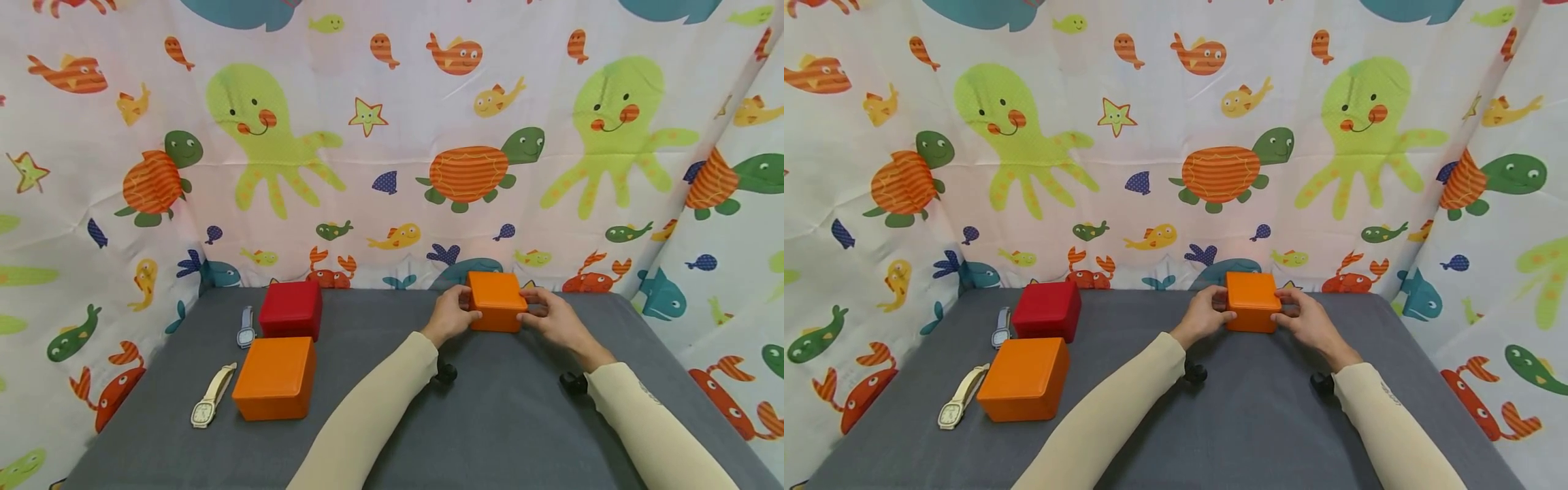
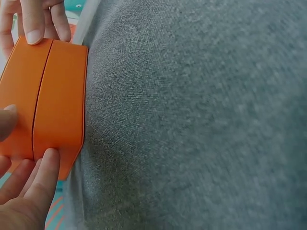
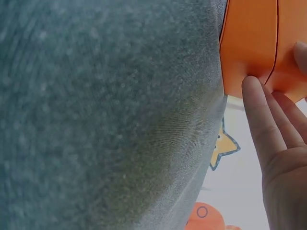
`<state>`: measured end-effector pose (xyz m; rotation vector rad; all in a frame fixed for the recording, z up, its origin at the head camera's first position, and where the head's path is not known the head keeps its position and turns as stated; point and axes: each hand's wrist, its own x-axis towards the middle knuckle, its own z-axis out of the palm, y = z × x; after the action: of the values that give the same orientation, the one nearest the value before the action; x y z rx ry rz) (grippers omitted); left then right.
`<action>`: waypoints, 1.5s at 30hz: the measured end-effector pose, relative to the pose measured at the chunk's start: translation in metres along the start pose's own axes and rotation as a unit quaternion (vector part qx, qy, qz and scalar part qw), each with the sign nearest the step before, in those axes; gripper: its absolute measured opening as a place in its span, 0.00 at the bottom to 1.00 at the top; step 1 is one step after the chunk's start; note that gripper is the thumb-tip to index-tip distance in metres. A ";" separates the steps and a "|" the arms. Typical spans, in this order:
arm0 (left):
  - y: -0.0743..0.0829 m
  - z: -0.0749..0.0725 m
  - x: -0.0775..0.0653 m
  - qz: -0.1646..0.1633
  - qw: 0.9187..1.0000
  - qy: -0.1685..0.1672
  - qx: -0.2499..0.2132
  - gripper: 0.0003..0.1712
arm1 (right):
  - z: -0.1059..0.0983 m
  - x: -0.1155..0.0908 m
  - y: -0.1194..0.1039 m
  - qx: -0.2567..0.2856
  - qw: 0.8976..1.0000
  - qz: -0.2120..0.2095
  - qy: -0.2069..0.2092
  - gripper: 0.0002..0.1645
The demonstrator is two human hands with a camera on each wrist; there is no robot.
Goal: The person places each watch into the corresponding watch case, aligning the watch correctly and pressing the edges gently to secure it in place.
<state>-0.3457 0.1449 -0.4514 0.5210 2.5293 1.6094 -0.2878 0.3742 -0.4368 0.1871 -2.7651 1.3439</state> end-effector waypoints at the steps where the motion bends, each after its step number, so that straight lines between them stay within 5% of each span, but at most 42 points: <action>1: 0.001 -0.001 -0.001 -0.001 1.000 -0.003 0.003 0.28 | 0.000 0.000 0.000 -0.004 1.000 0.001 0.001 0.34; 11: 0.007 -0.018 -0.028 0.039 0.997 -0.049 0.044 0.29 | 0.007 -0.011 -0.019 -0.095 0.994 -0.028 0.053 0.39; 21: 0.001 -0.052 -0.090 0.100 0.988 -0.080 0.083 0.27 | 0.041 -0.021 -0.048 -0.133 0.977 -0.117 0.118 0.28; 32: -0.011 -0.109 -0.136 0.150 0.981 -0.033 0.121 0.27 | 0.100 -0.019 -0.092 -0.092 0.976 -0.186 0.066 0.29; 45: -0.010 -0.178 -0.171 0.123 0.969 0.021 0.213 0.30 | 0.161 -0.006 -0.137 -0.057 0.973 -0.222 -0.001 0.27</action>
<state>-0.2341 -0.0692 -0.3994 0.8791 2.9532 1.1366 -0.2632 0.1646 -0.4300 0.7462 -2.5724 1.0658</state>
